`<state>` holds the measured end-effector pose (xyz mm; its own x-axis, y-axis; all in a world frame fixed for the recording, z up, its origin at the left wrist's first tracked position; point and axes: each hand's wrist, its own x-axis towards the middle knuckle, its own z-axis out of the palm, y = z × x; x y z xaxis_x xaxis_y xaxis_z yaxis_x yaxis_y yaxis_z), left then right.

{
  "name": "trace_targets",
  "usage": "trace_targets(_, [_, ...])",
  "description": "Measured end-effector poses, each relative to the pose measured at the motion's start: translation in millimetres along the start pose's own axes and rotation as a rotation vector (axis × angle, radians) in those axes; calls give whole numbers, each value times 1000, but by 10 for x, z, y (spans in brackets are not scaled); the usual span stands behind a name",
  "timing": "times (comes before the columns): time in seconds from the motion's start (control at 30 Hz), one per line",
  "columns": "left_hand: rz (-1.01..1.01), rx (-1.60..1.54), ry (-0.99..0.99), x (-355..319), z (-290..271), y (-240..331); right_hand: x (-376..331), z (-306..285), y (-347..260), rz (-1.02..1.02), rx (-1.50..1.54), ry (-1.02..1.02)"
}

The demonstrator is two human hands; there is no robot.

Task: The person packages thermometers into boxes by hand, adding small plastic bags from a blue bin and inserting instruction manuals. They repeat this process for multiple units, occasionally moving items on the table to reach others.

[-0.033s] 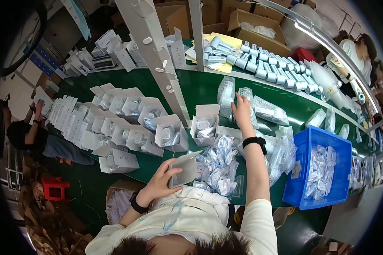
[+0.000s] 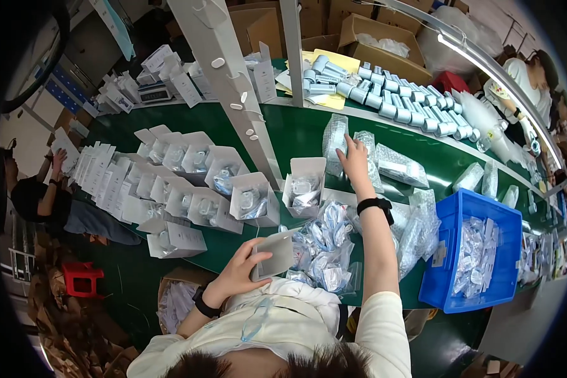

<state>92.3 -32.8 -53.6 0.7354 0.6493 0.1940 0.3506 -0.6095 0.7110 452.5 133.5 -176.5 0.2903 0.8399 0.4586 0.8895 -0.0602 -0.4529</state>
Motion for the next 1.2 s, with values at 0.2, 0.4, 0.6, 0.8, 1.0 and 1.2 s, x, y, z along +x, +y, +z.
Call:
trace_targets(0.2, [-53,-2,-65,55,139,-109,268,416,-401,113,-279,-534])
trace_targets(0.4, [-79,-10,-59,121,136,-137,99,201,-131,98,-446,-575])
trace_targets(0.6, [-105,-24,-84,143,113,-159,-247,-422,304,134,-544,-717])
trace_targets(0.8, [-125,-35,-43,85,166,-114,-335,-814,999,150,-271,-930])
trace_targets(1.0, [-138,-15,60,27,251,-140,2,-668,844,234,-265,-351])
trace_targets(1.2, [-26,-32,209,136,370,-234,42,-227,630,337,-676,-441])
